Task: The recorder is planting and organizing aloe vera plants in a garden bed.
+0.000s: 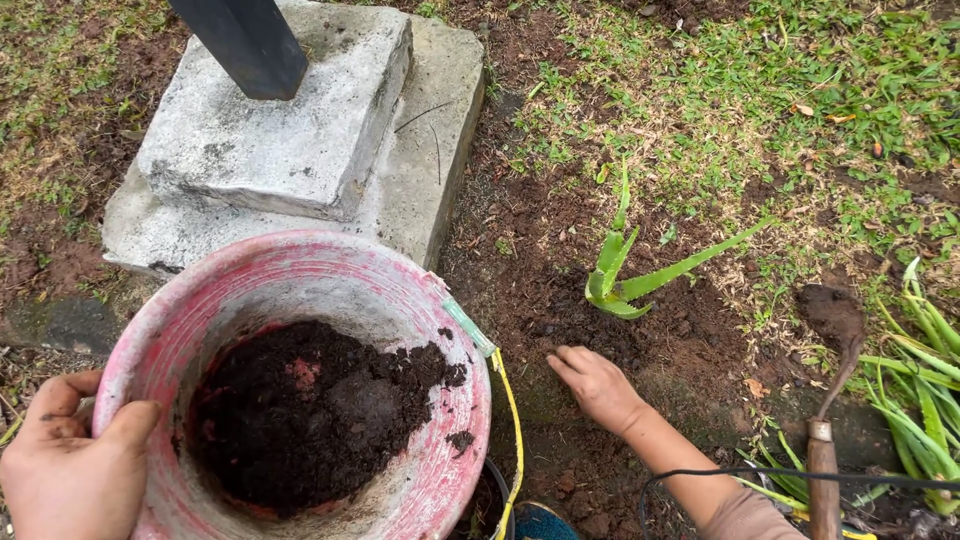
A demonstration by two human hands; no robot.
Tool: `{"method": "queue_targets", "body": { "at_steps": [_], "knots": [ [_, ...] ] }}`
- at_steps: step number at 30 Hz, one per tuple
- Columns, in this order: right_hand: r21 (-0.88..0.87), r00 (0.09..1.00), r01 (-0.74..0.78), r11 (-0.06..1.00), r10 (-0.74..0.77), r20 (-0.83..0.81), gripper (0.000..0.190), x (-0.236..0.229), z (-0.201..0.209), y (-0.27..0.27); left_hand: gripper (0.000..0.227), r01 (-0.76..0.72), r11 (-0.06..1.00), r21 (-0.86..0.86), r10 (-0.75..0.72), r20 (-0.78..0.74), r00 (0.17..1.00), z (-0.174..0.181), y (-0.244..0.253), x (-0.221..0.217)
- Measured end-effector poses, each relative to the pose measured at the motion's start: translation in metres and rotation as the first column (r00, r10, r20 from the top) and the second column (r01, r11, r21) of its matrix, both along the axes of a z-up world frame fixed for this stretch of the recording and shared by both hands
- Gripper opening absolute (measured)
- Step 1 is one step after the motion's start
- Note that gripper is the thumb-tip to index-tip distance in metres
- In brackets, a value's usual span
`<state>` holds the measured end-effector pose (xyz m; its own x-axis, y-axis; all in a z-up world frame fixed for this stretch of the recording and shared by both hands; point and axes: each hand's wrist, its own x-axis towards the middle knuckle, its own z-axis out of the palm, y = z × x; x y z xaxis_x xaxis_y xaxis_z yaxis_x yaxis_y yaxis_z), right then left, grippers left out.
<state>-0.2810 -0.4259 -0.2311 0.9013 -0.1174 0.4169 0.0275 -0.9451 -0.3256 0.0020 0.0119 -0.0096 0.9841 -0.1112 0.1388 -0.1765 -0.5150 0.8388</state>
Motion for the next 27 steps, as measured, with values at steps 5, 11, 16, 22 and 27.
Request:
{"method": "queue_targets", "body": {
  "at_steps": [5, 11, 16, 22, 27],
  "knots": [
    [-0.001, 0.895, 0.221, 0.975, -0.203, -0.398, 0.041, 0.023, -0.023, -0.002, 0.039, -0.024, 0.999, -0.036, 0.024, 0.011, 1.0, -0.011, 0.009, 0.007],
    [-0.128, 0.965, 0.211, 0.969, -0.227, -0.128, 0.038, 0.059, 0.004, -0.005, 0.03, 0.001, 0.993, -0.118, 0.006, 0.056, 0.998, -0.033, 0.022, 0.015],
    [-0.094, 0.964, 0.234, 0.968, -0.243, -0.103, 0.029, 0.037, -0.001, -0.014, 0.032, 0.053, 0.992, -0.116, -0.037, 0.138, 0.99, -0.059, 0.043, 0.031],
    [0.309, 0.743, 0.67, 0.675, -0.606, -0.285, 0.022, -0.006, -0.016, -0.056, 0.033, 0.068, 0.983, -0.169, -0.049, 0.116, 0.992, -0.057, 0.041, 0.027],
    [0.441, 0.768, 0.622, 0.647, -0.614, -0.182, 0.038, 0.004, -0.077, -0.123, 0.033, 0.088, 0.987, -0.133, -0.064, 0.17, 0.983, -0.064, 0.047, 0.034]
  ]
}}
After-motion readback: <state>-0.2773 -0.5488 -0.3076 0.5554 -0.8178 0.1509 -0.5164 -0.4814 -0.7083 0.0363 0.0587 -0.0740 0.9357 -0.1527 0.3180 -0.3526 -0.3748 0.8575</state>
